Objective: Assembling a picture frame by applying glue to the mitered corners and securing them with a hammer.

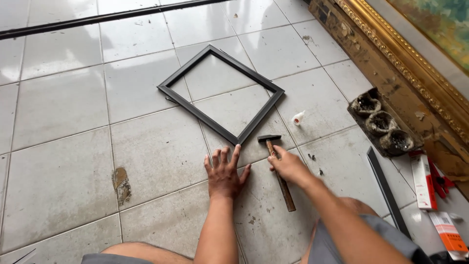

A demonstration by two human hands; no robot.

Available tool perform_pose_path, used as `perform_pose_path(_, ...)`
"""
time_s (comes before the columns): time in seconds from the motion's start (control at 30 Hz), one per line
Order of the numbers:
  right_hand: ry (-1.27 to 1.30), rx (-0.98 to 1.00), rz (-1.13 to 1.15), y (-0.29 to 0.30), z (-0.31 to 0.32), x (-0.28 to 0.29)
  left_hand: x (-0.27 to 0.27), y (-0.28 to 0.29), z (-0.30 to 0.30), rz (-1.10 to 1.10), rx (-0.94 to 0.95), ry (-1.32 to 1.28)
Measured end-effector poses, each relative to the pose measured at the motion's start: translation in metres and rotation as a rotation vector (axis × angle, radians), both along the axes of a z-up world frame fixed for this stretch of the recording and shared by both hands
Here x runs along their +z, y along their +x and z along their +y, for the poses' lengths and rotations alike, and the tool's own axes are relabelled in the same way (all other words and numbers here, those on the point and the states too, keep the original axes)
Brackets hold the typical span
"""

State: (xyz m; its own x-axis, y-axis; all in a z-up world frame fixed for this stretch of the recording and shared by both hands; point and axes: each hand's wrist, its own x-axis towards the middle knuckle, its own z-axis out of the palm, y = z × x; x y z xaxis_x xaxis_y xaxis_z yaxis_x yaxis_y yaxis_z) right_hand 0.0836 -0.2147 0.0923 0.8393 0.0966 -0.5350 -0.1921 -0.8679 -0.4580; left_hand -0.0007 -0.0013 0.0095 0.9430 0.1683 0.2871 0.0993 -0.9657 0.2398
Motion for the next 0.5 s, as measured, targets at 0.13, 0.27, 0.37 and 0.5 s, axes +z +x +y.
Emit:
perform_pose_path(0.13, 0.057, -0.038, 0.108, 0.009, -0.040, 0.058, -0.002, 0.001, 0.000, 0.036, -0.006, -0.003)
perform_pose_path(0.27, -0.275, 0.056, -0.328, 0.021, -0.095, 0.037, 0.002, -0.002, -0.001, 0.052, 0.009, 0.003)
perform_pose_path(0.37, -0.272, 0.038, -0.397, 0.026, -0.115, -0.002, 0.002, 0.000, -0.001, 0.060, 0.017, 0.004)
perform_pose_path(0.5, -0.258, 0.033, -0.394, 0.022, -0.112, 0.003, 0.001, -0.001, -0.001, 0.047, 0.026, 0.006)
